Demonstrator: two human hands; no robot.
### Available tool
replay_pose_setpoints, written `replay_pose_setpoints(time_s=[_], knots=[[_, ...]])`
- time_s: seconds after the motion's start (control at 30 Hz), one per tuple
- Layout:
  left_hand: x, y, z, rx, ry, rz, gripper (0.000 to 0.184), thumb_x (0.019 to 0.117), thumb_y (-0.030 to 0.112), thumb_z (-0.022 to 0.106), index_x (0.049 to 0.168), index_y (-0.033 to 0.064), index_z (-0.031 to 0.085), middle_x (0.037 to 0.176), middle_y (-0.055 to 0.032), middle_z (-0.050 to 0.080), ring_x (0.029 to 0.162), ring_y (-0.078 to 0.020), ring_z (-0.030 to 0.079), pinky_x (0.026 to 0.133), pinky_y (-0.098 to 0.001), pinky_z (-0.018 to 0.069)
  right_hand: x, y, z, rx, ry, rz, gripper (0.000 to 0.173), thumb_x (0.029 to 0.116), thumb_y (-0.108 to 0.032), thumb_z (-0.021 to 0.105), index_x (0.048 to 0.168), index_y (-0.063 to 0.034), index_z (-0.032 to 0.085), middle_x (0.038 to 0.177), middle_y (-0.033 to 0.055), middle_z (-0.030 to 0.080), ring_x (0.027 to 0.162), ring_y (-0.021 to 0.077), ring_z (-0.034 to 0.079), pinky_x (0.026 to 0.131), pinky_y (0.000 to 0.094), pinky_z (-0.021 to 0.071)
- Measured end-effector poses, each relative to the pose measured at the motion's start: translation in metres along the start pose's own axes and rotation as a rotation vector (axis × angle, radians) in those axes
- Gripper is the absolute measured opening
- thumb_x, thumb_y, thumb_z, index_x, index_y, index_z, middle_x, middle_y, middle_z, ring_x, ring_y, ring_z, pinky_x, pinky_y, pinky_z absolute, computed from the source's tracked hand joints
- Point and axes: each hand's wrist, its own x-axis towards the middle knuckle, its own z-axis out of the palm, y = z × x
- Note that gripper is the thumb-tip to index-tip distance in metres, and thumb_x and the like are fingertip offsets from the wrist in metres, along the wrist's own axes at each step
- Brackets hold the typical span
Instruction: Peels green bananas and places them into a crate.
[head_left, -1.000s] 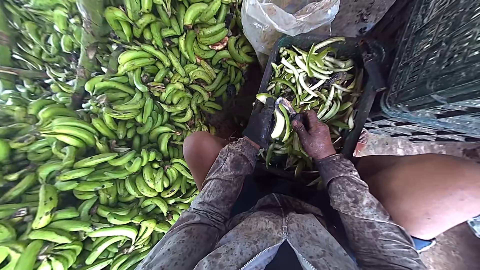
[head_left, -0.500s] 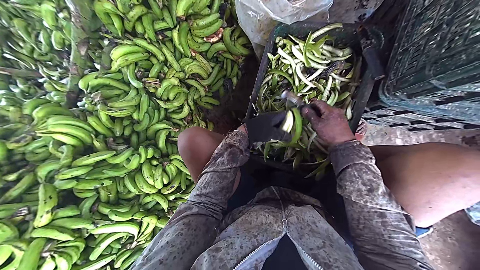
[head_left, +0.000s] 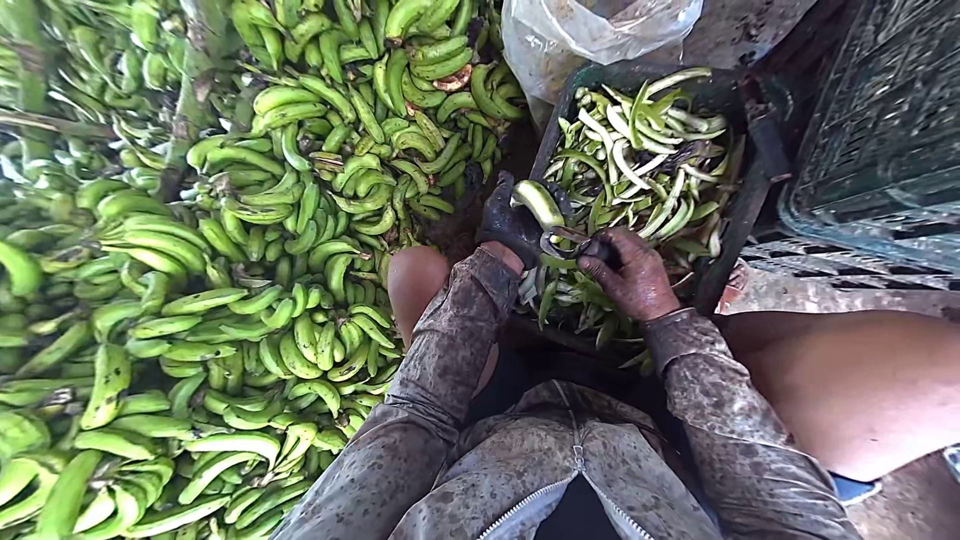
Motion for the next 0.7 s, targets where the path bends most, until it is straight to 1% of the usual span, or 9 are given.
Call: replay_pose_setpoints(time_s=[0.1,0.2,0.23,0.3,0.37,0.4,0.53,0.67,0.7], knots=[[-0.004,-0.005,-0.001,0.063,-0.023,-0.017,0.047,0.1064,0.053,0.032,0.107,0.0119,0.056,0.084,-0.0069,0.062,0.072,-0.0188,0.064,0.065,-0.0357,0.0577,0.0,0.002,0.0,-0.052,0.039,-0.002,0.046,0.0974,-0.038,0.069,0.121,0.0018,0.066,0.119,0.022,0.068,0.113,0.0377,0.065,0.101,0.0613,0.0465],[-0.01,-0.02,0.005,0.203,0.015,0.001,0.041,0.1079,0.048,0.033,0.1,0.0142,0.054,0.076,-0.0038,0.058,0.065,-0.0157,0.06,0.058,-0.0336,0.055,0.001,-0.003,-0.002,-0.082,0.058,0.073,0.048,0.0992,-0.04,0.066,0.126,-0.0006,0.062,0.118,0.0202,0.069,0.11,0.0356,0.067,0.1,0.0584,0.0495],[-0.013,-0.025,0.006,0.295,0.047,0.037,0.036,0.1087,0.046,0.036,0.107,0.0143,0.054,0.083,-0.004,0.06,0.07,-0.0145,0.061,0.062,-0.0337,0.056,0.001,-0.004,0.0,-0.093,0.048,0.101,0.048,0.0998,-0.04,0.066,0.127,-0.0008,0.061,0.116,0.0203,0.069,0.107,0.0355,0.068,0.097,0.0569,0.0528],[-0.009,-0.031,-0.001,0.537,0.045,0.122,0.04,0.1108,0.038,0.036,0.138,0.0135,0.05,0.119,-0.0058,0.061,0.104,-0.0129,0.06,0.088,-0.0355,0.0535,-0.001,-0.007,0.002,-0.106,0.019,0.169,0.048,0.1009,-0.04,0.064,0.127,-0.0006,0.06,0.115,0.0221,0.069,0.104,0.0379,0.069,0.094,0.0584,0.0542],[-0.004,-0.035,-0.008,0.77,0.047,0.218,0.047,0.1123,0.036,0.034,0.151,0.0109,0.045,0.146,-0.0091,0.052,0.13,-0.0153,0.052,0.108,-0.0382,0.0453,-0.003,-0.009,0.004,-0.146,0.005,0.213,0.049,0.102,-0.043,0.062,0.127,-0.0012,0.06,0.117,0.0224,0.068,0.105,0.039,0.069,0.091,0.0601,0.0546],[-0.001,-0.035,-0.01,0.816,0.043,0.234,0.048,0.1123,0.037,0.033,0.152,0.0121,0.043,0.151,-0.0093,0.049,0.135,-0.0161,0.049,0.111,-0.0395,0.0429,-0.003,-0.01,0.004,-0.163,-0.003,0.216,0.05,0.1024,-0.044,0.06,0.127,-0.0007,0.061,0.119,0.0231,0.068,0.106,0.04,0.069,0.091,0.061,0.0543],[-0.004,-0.027,-0.014,0.827,-0.045,0.192,0.051,0.1125,0.042,0.028,0.154,0.0139,0.04,0.149,-0.0074,0.05,0.133,-0.0135,0.051,0.109,-0.037,0.045,-0.001,-0.014,0.001,-0.187,-0.016,0.205,0.05,0.1027,-0.046,0.06,0.125,-0.001,0.064,0.119,0.0225,0.067,0.104,0.0398,0.069,0.089,0.0613,0.0547],[-0.007,-0.028,-0.015,0.554,0.007,0.082,0.042,0.1111,0.043,0.031,0.132,0.0142,0.053,0.109,-0.006,0.064,0.097,-0.0141,0.064,0.083,-0.0366,0.0565,-0.002,-0.014,0.003,-0.22,0.031,0.146,0.05,0.1032,-0.045,0.059,0.123,0.0,0.065,0.119,0.0237,0.068,0.103,0.0408,0.07,0.087,0.0604,0.056],[-0.008,-0.029,-0.015,0.578,0.017,0.093,0.043,0.1111,0.044,0.031,0.132,0.0144,0.054,0.11,-0.0058,0.065,0.098,-0.0142,0.064,0.084,-0.0366,0.0564,-0.001,-0.017,0.003,-0.209,0.018,0.188,0.05,0.1034,-0.045,0.059,0.125,-0.0004,0.065,0.12,0.0235,0.068,0.103,0.0408,0.07,0.088,0.0608,0.0553]])
